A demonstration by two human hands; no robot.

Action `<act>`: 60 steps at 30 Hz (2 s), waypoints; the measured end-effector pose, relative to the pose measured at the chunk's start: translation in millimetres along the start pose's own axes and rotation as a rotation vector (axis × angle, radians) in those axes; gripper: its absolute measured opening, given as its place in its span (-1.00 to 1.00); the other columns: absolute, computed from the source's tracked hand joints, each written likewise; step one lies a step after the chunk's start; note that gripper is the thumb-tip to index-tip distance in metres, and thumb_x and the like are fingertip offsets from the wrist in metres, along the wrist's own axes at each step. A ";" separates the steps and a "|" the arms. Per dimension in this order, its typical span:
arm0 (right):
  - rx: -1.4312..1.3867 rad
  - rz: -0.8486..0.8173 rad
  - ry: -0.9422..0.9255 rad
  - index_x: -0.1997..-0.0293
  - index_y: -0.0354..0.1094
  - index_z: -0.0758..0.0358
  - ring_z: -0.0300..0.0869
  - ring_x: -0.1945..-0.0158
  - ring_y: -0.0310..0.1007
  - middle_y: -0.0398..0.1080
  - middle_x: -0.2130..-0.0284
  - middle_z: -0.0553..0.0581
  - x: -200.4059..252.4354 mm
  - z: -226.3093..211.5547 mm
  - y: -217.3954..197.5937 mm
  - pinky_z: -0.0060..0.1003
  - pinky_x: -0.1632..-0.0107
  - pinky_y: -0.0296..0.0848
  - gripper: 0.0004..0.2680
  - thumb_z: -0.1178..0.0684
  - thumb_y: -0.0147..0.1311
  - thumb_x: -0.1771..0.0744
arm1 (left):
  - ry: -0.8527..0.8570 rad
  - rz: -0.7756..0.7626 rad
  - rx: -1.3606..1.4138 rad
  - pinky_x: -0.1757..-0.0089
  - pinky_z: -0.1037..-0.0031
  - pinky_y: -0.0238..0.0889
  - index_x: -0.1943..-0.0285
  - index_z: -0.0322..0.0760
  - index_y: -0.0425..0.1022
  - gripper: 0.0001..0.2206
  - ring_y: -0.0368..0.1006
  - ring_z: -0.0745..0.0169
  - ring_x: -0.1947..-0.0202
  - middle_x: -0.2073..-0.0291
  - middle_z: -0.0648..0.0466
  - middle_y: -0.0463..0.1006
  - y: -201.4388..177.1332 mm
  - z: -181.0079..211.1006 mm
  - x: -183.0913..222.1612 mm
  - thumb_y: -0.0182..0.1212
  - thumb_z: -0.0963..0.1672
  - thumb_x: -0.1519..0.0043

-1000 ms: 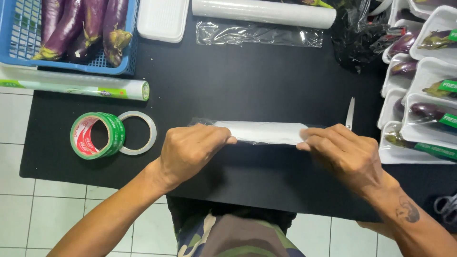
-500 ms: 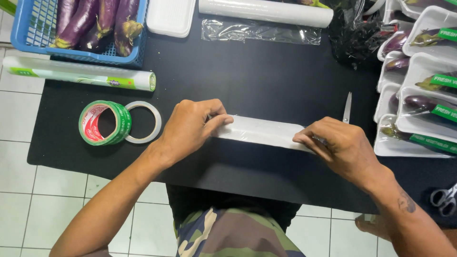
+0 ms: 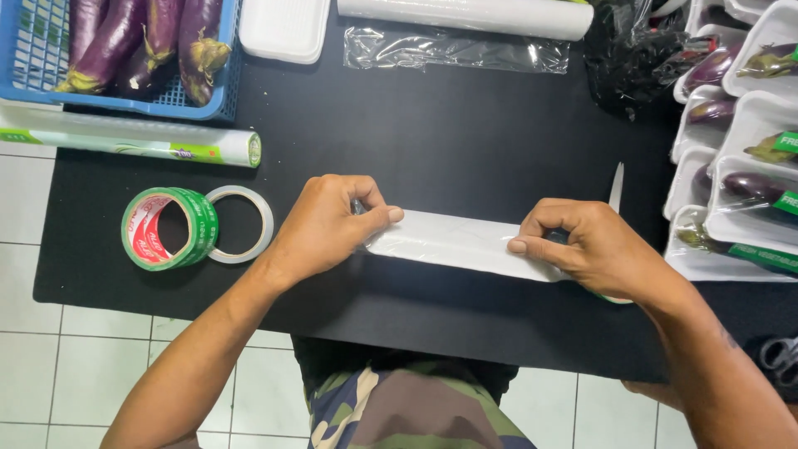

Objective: The person places an eggplant onto a foam tray and wraps it in plastic film, securing the film on the underside of the tray by hand.

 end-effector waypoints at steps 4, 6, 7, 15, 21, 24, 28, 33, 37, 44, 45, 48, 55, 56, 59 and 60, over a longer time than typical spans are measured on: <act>-0.008 -0.043 0.022 0.53 0.44 0.14 -0.29 0.38 0.40 0.44 0.46 -0.06 -5.2 8.2 3.0 -0.39 0.19 0.29 -0.80 -0.02 0.27 -0.31 | 0.051 0.018 -0.033 0.27 0.51 0.19 0.54 -0.14 0.56 -0.73 0.39 0.37 0.43 0.44 0.22 0.55 2.9 -13.7 -10.4 0.35 -0.02 -0.19; -0.006 -0.082 0.050 0.55 0.41 0.15 -0.28 0.39 0.36 0.42 0.46 -0.06 -8.3 14.8 6.0 -0.38 0.19 0.27 -0.78 -0.04 0.26 -0.31 | 0.011 0.004 -0.022 0.30 0.51 0.16 0.55 -0.13 0.55 -0.72 0.37 0.36 0.45 0.42 0.22 0.51 2.1 -17.7 -12.0 0.39 -0.01 -0.18; -0.010 -0.088 0.053 0.55 0.41 0.15 -0.28 0.39 0.36 0.42 0.46 -0.06 -9.6 13.7 5.6 -0.38 0.19 0.27 -0.78 -0.04 0.26 -0.31 | 0.004 0.000 -0.021 0.30 0.51 0.16 0.55 -0.13 0.55 -0.72 0.37 0.36 0.45 0.42 0.22 0.51 1.8 -19.8 -13.9 0.39 -0.01 -0.18; 0.013 -0.123 0.076 0.61 0.37 0.15 -0.31 0.46 0.34 0.38 0.48 -0.08 -15.7 19.9 9.4 -0.40 0.24 0.26 -0.73 -0.04 0.27 -0.31 | -0.163 -0.113 0.164 0.48 0.55 -0.06 0.59 -0.18 0.46 -0.65 0.06 0.43 0.68 0.70 0.20 0.25 8.1 -52.9 -22.3 0.48 -0.01 -0.16; 0.005 -0.129 0.141 0.58 0.45 0.15 -0.29 0.43 0.33 0.38 0.46 -0.07 -15.5 22.5 10.2 -0.39 0.23 0.25 -0.76 -0.07 0.27 -0.31 | -0.209 -0.175 0.180 0.52 0.53 0.02 0.55 -0.25 0.53 -0.70 0.18 0.36 0.71 0.72 0.12 0.33 6.9 -61.7 -26.9 0.52 -0.06 -0.12; -0.018 -0.104 0.100 0.60 0.41 0.15 -0.30 0.45 0.29 0.34 0.48 -0.07 -13.9 23.6 11.1 -0.39 0.27 0.24 -0.75 -0.05 0.27 -0.31 | 0.007 -0.181 0.167 0.48 0.55 0.12 0.56 -0.25 0.56 -0.76 0.25 0.42 0.65 0.51 0.19 0.47 5.2 -58.1 -34.4 0.50 -0.12 -0.11; 0.023 -0.111 0.079 0.61 0.39 0.12 -0.30 0.48 0.29 0.36 0.48 -0.09 -13.2 23.8 11.8 -0.38 0.31 0.24 -0.73 -0.09 0.25 -0.31 | 0.122 -0.136 0.096 0.42 0.58 0.14 0.56 -0.21 0.57 -0.77 0.29 0.45 0.55 0.51 0.21 0.51 1.9 -52.4 -29.2 0.52 -0.12 -0.11; 0.005 -0.108 0.058 0.58 0.39 0.13 -0.30 0.49 0.25 0.32 0.48 -0.07 -11.8 20.8 10.4 -0.37 0.33 0.21 -0.75 -0.07 0.25 -0.32 | 1.064 0.456 -0.496 0.28 0.22 0.29 0.28 -0.37 0.45 -0.88 0.45 -0.06 0.36 0.32 -0.06 0.56 -5.1 71.5 53.3 0.08 -0.28 -0.33; 0.013 -0.086 0.054 0.57 0.38 0.12 -0.31 0.50 0.25 0.33 0.48 -0.08 -9.2 17.7 12.9 -0.38 0.32 0.24 -0.75 -0.08 0.22 -0.33 | 1.199 0.305 -0.598 0.06 0.26 0.32 -0.04 -0.29 0.56 -0.88 0.54 0.07 -0.04 -0.01 0.03 0.62 61.9 71.7 67.6 0.15 -0.19 -0.41; 0.045 -0.050 -0.008 0.59 0.30 0.13 -0.30 0.52 0.21 0.27 0.52 -0.09 -6.4 18.7 14.9 -0.38 0.33 0.22 -0.72 -0.08 0.20 -0.34 | 1.044 0.282 -0.819 -0.03 0.27 0.30 -0.17 -0.25 0.47 -0.70 0.49 0.12 -0.11 -0.07 0.06 0.56 88.4 63.2 43.5 0.14 -0.03 -0.35; 0.060 -0.058 0.016 0.60 0.30 0.13 -0.29 0.52 0.19 0.26 0.52 -0.09 -7.7 20.3 15.4 -0.37 0.34 0.20 -0.71 -0.09 0.20 -0.34 | 1.018 0.273 -0.889 -0.04 0.23 0.32 -0.18 -0.26 0.45 -0.59 0.48 0.09 -0.11 -0.09 0.03 0.54 92.6 61.7 40.0 0.23 0.05 -0.31; 0.087 -0.066 0.043 0.60 0.30 0.13 -0.29 0.54 0.20 0.27 0.54 -0.09 -8.0 15.0 12.0 -0.35 0.35 0.20 -0.70 -0.11 0.18 -0.35 | 1.008 0.276 -0.899 -0.06 0.23 0.36 -0.43 -0.07 0.33 -0.47 0.50 0.00 -0.14 -0.17 -0.03 0.53 97.7 58.1 37.8 0.12 -0.20 -0.21; 0.175 -0.037 0.081 0.59 0.37 0.08 -0.26 0.49 0.38 0.41 0.49 -0.13 -14.0 38.8 9.5 -0.33 0.31 0.28 -0.72 -0.18 0.34 -0.26 | 1.019 0.269 -0.896 -0.02 0.23 0.35 -0.25 -0.17 0.43 -0.65 0.50 0.03 -0.12 -0.13 -0.02 0.53 97.3 59.5 35.0 0.10 -0.16 -0.25; 0.109 -0.037 0.036 0.62 0.34 0.07 -0.30 0.49 0.37 0.40 0.50 -0.13 -14.4 38.2 9.5 -0.36 0.32 0.28 -0.72 -0.13 0.36 -0.26 | 1.012 0.259 -0.892 -0.03 0.21 0.35 -0.25 -0.19 0.44 -0.65 0.49 0.03 -0.13 -0.13 -0.03 0.53 97.8 58.3 34.3 0.13 -0.13 -0.26; 0.032 -0.016 -0.038 0.66 0.30 0.06 -0.34 0.49 0.33 0.36 0.51 -0.13 -14.1 38.4 8.7 -0.40 0.35 0.25 -0.70 -0.08 0.39 -0.25 | 0.990 0.247 -0.900 -0.05 0.20 0.34 -0.26 -0.23 0.43 -0.60 0.48 0.05 -0.16 -0.15 -0.05 0.53 98.8 56.1 32.9 0.21 -0.01 -0.28; 0.020 0.003 -0.068 0.66 0.29 0.06 -0.34 0.49 0.30 0.33 0.49 -0.12 -13.5 38.0 7.8 -0.41 0.35 0.23 -0.70 -0.08 0.40 -0.24 | 0.975 0.244 -0.911 -0.07 0.21 0.33 -0.27 -0.25 0.42 -0.52 0.48 0.07 -0.17 -0.17 -0.06 0.52 99.3 55.4 32.0 0.25 0.07 -0.29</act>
Point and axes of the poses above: each hand's wrist, its own x-axis away from the middle knuckle, its own y-axis out of the palm, z = x × y, the point moved 7 cm from there along -x, towards the middle knuckle
